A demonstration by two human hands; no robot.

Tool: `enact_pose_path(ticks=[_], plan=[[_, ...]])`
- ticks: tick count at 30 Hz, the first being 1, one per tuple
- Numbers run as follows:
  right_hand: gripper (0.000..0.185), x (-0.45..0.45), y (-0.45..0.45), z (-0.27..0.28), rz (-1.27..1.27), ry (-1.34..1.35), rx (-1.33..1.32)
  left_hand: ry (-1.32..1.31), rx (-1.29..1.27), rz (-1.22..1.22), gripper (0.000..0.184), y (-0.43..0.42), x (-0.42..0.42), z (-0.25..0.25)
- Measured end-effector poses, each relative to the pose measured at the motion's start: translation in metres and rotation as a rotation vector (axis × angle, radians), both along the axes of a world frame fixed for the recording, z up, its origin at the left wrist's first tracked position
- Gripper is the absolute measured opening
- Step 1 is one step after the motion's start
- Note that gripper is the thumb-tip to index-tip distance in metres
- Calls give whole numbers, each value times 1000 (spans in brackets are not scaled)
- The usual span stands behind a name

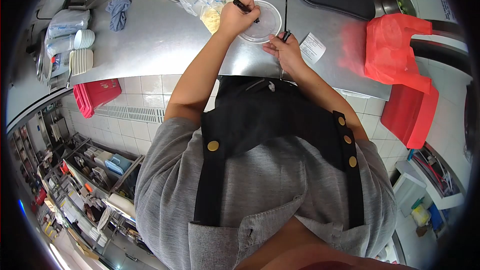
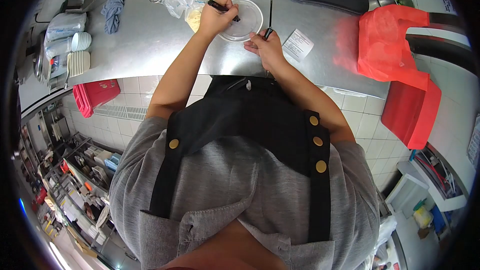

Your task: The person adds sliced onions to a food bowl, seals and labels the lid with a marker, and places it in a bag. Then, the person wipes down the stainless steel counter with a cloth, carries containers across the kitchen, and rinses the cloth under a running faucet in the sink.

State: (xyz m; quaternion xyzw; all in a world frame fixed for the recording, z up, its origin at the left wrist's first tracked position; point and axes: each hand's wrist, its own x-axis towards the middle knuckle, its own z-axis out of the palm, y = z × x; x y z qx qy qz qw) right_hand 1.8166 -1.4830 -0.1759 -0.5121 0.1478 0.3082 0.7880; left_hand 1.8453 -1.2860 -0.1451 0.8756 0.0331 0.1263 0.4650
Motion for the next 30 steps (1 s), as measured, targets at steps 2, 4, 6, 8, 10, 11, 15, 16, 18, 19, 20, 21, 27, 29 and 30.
enact_pose_path(ticks=[2, 4, 6, 8, 10, 11, 15, 16, 18, 19, 20, 21, 27, 29, 30], plan=[[28, 0, 1, 3, -1, -2, -2, 11, 7, -7, 30, 0, -1, 2], [28, 0, 1, 4, -11, 8, -23, 19, 14, -17, 30, 0, 0, 3], [28, 0, 1, 4, -10, 9, -14, 41, 42, 7, 27, 0, 0, 2], [27, 0, 1, 5, -7, 9, -4, 47, 52, 8, 27, 1, 1, 0], [24, 0, 0, 5, 10, 21, -22, 53, 61, 7, 27, -1, 1, 1], [24, 0, 0, 5, 8, 22, -22, 58, 58, -4, 27, -2, 1, 4], [26, 0, 2, 4, -10, 19, 4, -17, -128, -3, 30, -12, 3, 11], [27, 0, 2, 2, -27, 19, 14, -19, -128, -5, 30, -12, 3, 9], [28, 1, 0, -3, -9, 16, 4, 14, -98, -20, 30, -11, 4, 3], [28, 2, 2, -1, 11, 17, -5, 4, -93, -25, 30, -11, 6, 3], [28, 1, 1, 1, 13, 15, -18, -9, -111, -17, 30, -11, 5, 3], [28, 2, 1, 1, 9, 15, -16, -17, -132, -8, 29, -11, 4, 1], [28, 0, 1, 5, 1, 22, -20, -68, -221, -29, 29, -11, 8, 1], [28, 2, 1, 6, 8, 20, -5, -90, -273, -59, 29, -11, 11, 1], [28, 2, 1, 7, 5, 20, -8, -91, -233, -54, 27, -10, 11, 1]])
